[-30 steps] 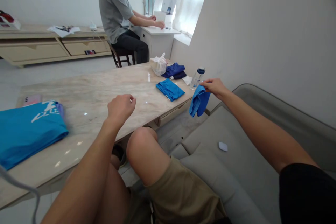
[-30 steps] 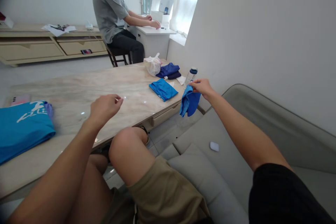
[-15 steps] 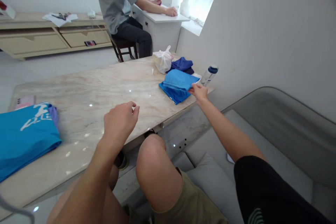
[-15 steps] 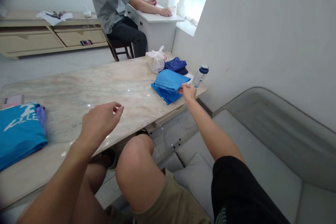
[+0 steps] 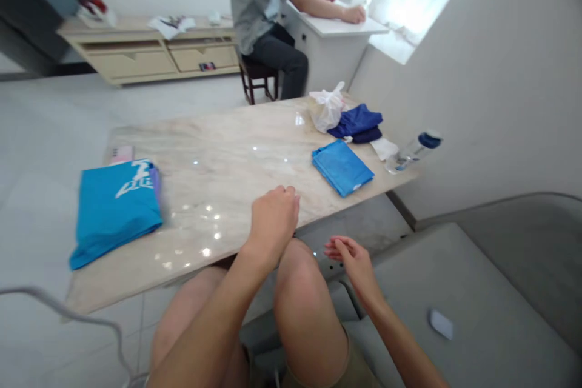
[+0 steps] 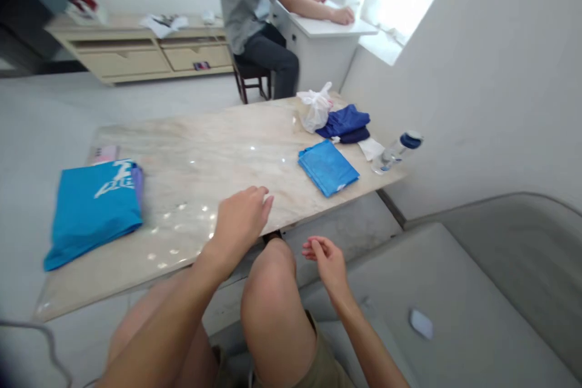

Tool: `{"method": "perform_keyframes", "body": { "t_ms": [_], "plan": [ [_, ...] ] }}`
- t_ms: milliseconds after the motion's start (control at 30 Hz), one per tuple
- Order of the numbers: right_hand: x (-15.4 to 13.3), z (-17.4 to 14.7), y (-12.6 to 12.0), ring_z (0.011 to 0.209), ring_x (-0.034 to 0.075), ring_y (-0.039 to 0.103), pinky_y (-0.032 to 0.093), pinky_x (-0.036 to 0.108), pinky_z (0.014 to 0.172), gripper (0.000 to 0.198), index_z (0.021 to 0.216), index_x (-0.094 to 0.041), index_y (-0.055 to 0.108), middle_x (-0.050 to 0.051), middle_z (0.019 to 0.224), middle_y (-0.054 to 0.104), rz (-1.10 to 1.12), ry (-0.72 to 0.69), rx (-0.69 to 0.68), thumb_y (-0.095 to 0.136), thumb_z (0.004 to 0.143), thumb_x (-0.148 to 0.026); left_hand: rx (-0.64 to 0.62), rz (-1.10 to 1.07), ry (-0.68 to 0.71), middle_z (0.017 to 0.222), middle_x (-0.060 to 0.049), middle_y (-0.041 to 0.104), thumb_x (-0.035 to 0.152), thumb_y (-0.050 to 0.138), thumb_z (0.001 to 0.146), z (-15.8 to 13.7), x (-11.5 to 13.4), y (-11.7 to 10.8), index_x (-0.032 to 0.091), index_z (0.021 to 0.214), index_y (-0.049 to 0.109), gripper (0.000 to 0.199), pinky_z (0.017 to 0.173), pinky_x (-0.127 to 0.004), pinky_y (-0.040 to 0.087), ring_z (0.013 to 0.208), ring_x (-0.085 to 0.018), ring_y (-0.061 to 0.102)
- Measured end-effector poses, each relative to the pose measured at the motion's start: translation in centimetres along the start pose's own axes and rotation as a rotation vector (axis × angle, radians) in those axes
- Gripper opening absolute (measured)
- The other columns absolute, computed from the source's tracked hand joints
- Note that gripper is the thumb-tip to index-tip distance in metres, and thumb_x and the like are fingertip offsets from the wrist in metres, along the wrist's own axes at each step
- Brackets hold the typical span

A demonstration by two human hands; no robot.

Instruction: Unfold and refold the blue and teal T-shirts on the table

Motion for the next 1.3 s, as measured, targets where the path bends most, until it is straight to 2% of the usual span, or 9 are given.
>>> {"method": "perform_keyframes", "body": {
  "t_ms": [67, 133, 200, 300, 500, 700, 867, 1000, 1300],
  "plan": [
    [-2.9, -2.8, 0.9, 0.103, 0.031, 0.081, 0.068, 0.046, 0.095, 0.042, 0.106, -0.021, 0.079, 0.014, 0.109, 0.083, -0.075, -0.256, -0.059, 0.066, 0.099, -0.061, 0.016, -0.025, 0.02, 0.115, -0.017, 0.076, 0.034, 0.04, 0.115, 0.0, 0.0, 0.6, 0.018, 0.125, 0.073, 0.038, 0.088, -0.038, 0.055, 0.109, -0.031, 0.076],
    [-5.0, -5.8, 2.4, 0.125, 0.032, 0.075, 0.063, 0.05, 0.109, 0.038, 0.125, -0.024, 0.078, 0.013, 0.131, 0.079, -0.151, -0.528, -0.239, 0.056, 0.107, -0.049, 0.047, -0.041, 0.029, 0.115, -0.017, 0.077, 0.033, 0.038, 0.115, 0.1, -0.8, 1.2, 0.018, 0.125, 0.074, 0.039, 0.088, -0.038, 0.056, 0.11, -0.031, 0.076],
    [-6.2, -8.6, 3.9, 0.136, 0.033, 0.069, 0.056, 0.056, 0.119, 0.037, 0.135, -0.026, 0.075, 0.011, 0.142, 0.074, -0.252, -0.817, -0.386, 0.056, 0.107, -0.038, 0.037, -0.036, 0.025, 0.12, -0.016, 0.078, 0.031, 0.039, 0.115, -0.2, -2.2, 2.0, 0.019, 0.125, 0.075, 0.039, 0.092, -0.037, 0.056, 0.113, -0.029, 0.076],
    [-6.4, -10.8, 5.7, 0.139, 0.032, 0.066, 0.05, 0.061, 0.124, 0.034, 0.133, -0.027, 0.077, 0.009, 0.14, 0.075, -0.411, -1.087, -0.409, 0.061, 0.102, -0.026, -0.04, 0.003, -0.002, 0.12, -0.016, 0.08, 0.03, 0.051, 0.111, -3.0, -4.5, 3.2, 0.02, 0.114, 0.079, 0.029, 0.093, -0.037, 0.056, 0.114, -0.029, 0.077],
    [-6.1, -10.5, 6.6, 0.138, 0.03, 0.064, 0.05, 0.057, 0.124, 0.034, 0.127, -0.023, 0.078, 0.012, 0.141, 0.073, -0.493, -1.08, -0.304, 0.055, 0.102, -0.02, 0.067, 0.108, -0.145, 0.109, -0.014, 0.08, 0.03, 0.05, 0.11, -15.0, -8.2, 2.7, 0.02, 0.104, 0.078, 0.031, 0.098, -0.041, 0.055, 0.105, -0.03, 0.076],
    [-6.0, -9.9, 5.8, 0.137, 0.032, 0.064, 0.055, 0.056, 0.118, 0.037, 0.134, -0.02, 0.075, 0.015, 0.143, 0.071, -0.552, -1.058, -0.246, 0.056, 0.104, -0.026, 0.412, 0.008, -0.216, 0.129, -0.011, 0.079, 0.023, 0.046, 0.107, -23.6, -10.3, 3.8, 0.022, 0.117, 0.08, 0.035, 0.115, -0.05, 0.052, 0.125, -0.029, 0.069],
    [-5.5, -9.1, 4.8, 0.134, 0.03, 0.066, 0.058, 0.055, 0.115, 0.037, 0.136, -0.021, 0.075, 0.014, 0.142, 0.072, -0.565, -1.083, -0.216, 0.054, 0.106, -0.027, 0.595, -0.069, -0.203, 0.126, -0.008, 0.082, 0.024, 0.049, 0.105, -23.9, -9.9, 4.7, 0.025, 0.111, 0.082, 0.033, 0.113, -0.051, 0.054, 0.125, -0.03, 0.071],
    [-5.3, -9.0, 4.3, 0.134, 0.031, 0.067, 0.058, 0.055, 0.113, 0.039, 0.14, -0.024, 0.074, 0.013, 0.143, 0.072, -0.565, -1.088, -0.187, 0.054, 0.107, -0.028, 0.6, -0.098, -0.198, 0.115, -0.008, 0.083, 0.023, 0.052, 0.102, -23.0, -9.9, 4.2, 0.025, 0.1, 0.082, 0.029, 0.105, -0.051, 0.058, 0.114, -0.031, 0.073],
    [-5.2, -8.8, 4.7, 0.13, 0.033, 0.068, 0.056, 0.053, 0.108, 0.035, 0.137, -0.025, 0.074, 0.011, 0.143, 0.072, -0.613, -1.142, -0.21, 0.054, 0.109, -0.031, 0.53, -0.293, -0.215, 0.104, -0.006, 0.08, 0.018, 0.055, 0.1, -23.2, -10.5, 3.9, 0.025, 0.097, 0.076, 0.023, 0.109, -0.05, 0.054, 0.111, -0.027, 0.07]
  ]
}}
Point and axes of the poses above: each hand's wrist, its own z-axis towards the middle knuckle, its own y-axis out of the palm, x = y × z, the point moved 5 cm from there along z, towards the middle knuckle
